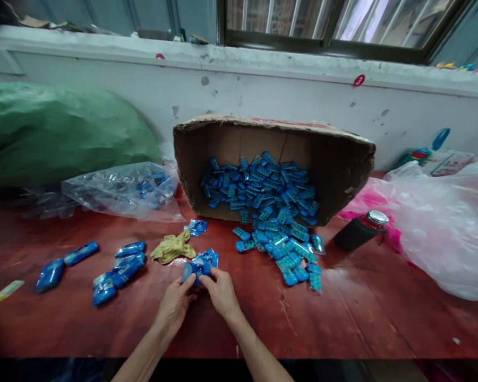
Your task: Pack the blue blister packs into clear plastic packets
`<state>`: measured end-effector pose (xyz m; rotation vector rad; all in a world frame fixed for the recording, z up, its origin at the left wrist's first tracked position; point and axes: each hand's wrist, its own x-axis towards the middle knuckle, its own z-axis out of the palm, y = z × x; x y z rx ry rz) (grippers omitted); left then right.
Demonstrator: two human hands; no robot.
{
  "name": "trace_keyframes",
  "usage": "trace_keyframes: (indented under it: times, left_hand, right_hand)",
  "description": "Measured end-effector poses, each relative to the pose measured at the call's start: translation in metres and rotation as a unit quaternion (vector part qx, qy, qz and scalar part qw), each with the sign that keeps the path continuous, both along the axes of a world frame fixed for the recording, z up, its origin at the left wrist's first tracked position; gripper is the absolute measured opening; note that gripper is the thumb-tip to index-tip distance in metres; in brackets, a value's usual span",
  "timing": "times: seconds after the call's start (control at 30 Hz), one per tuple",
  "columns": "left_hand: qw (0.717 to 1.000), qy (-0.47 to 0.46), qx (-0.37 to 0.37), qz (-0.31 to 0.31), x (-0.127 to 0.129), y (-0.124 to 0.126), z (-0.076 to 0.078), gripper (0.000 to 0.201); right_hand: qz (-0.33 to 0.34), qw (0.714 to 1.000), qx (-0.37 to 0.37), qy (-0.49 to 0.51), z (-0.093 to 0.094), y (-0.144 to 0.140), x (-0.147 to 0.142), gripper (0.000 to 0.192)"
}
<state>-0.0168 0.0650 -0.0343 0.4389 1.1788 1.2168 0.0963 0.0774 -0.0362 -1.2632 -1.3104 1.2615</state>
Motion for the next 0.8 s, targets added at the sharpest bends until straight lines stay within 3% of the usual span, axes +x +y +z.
trace_keyframes:
  times: [0.23, 0.43, 0.63, 0.73, 0.8]
  left_hand:
    - [0.998, 0.019, 0.013, 0.059, 0.008, 0.006, -0.007, 0.023]
    - [0.998, -0.03, 0.0, 0.061, 0.014, 0.012, -0.005, 0.025]
    - [0.997, -0.063, -0.029, -0.033, 0.003, 0.009, 0.0, 0.028]
    - [0.996, -0.052, -0.062, -0.021, -0.001, 0.006, 0.001, 0.021]
    - [0.994, -0.056, -0.09, -0.012, -0.001, 0.003, 0.003, 0.018]
  right_hand:
    - [-0.037, 0.999, -0.028, 0.006, -0.016, 0.003, -0.012, 0.023]
    - [-0.074, 0.993, 0.011, -0.088, -0.023, 0.003, -0.016, 0.03]
    - [-0.025, 0.972, 0.062, -0.224, -0.003, 0.002, 0.002, 0.035]
    - [-0.018, 0.946, 0.087, -0.312, 0.012, 0.018, 0.028, 0.024]
    - [-0.051, 0.918, 0.091, -0.383, 0.017, 0.033, 0.049, 0.018]
